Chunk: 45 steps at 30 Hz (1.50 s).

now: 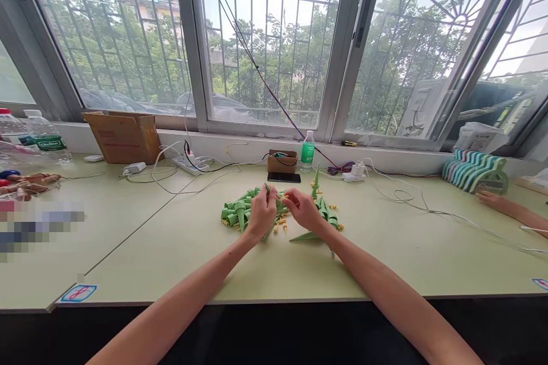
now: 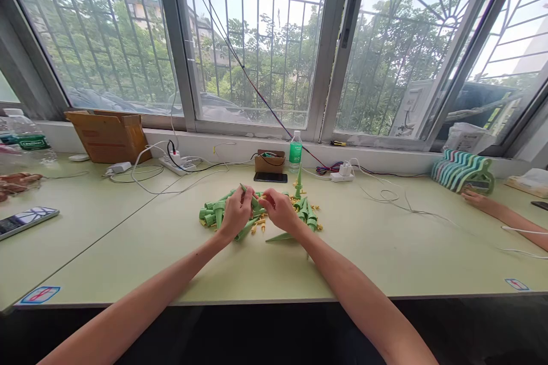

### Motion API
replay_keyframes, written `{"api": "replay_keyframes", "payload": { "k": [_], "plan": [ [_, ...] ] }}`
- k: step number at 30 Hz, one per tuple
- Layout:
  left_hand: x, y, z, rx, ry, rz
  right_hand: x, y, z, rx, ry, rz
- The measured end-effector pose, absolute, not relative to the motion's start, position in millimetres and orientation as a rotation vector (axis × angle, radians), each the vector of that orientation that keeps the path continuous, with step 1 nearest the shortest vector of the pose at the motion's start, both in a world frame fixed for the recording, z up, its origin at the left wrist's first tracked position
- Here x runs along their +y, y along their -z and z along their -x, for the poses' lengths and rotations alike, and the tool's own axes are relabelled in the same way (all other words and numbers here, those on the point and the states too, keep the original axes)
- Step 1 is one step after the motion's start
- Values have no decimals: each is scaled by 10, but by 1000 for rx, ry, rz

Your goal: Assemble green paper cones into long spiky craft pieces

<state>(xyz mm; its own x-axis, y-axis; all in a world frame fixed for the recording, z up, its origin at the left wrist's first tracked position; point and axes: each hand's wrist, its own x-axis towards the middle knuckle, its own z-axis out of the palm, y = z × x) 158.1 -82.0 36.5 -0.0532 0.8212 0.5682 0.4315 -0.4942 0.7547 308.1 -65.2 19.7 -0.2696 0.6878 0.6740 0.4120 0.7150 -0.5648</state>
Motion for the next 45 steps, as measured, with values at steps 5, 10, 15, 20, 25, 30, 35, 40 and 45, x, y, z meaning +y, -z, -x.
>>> {"api": "replay_keyframes", "payload": {
  "k": [5,10,15,20,25,30,35,40,45],
  "plan": [
    [-843,-355,-1593,1299,-1510,-1955,-644,-202,-3083,-1890,-304,891],
    [-855,-362,-1602,1294,-1456,-1994,-619,-187,-3090,-1896,-290,919],
    [-879,-378,-1602,1272,-1427,-2052,-612,-179,-3097,-1912,-253,918],
    [-894,-381,-1594,1250,-1404,-2087,-611,-176,-3102,-1913,-181,959],
    [-898,-390,-1599,1145,-1433,-1992,-602,-183,-3106,-1840,-162,985],
    [-871,-394,-1613,1125,-1543,-1849,-611,-199,-3106,-1762,-132,1016],
    [-822,-371,-1606,1164,-1510,-1713,-644,-227,-3102,-1696,-148,1012],
    [-809,-351,-1597,1168,-1372,-1713,-694,-251,-3087,-1728,-196,972],
    [-791,-325,-1597,1145,-1281,-1738,-698,-250,-3083,-1742,-209,956]
  ]
}}
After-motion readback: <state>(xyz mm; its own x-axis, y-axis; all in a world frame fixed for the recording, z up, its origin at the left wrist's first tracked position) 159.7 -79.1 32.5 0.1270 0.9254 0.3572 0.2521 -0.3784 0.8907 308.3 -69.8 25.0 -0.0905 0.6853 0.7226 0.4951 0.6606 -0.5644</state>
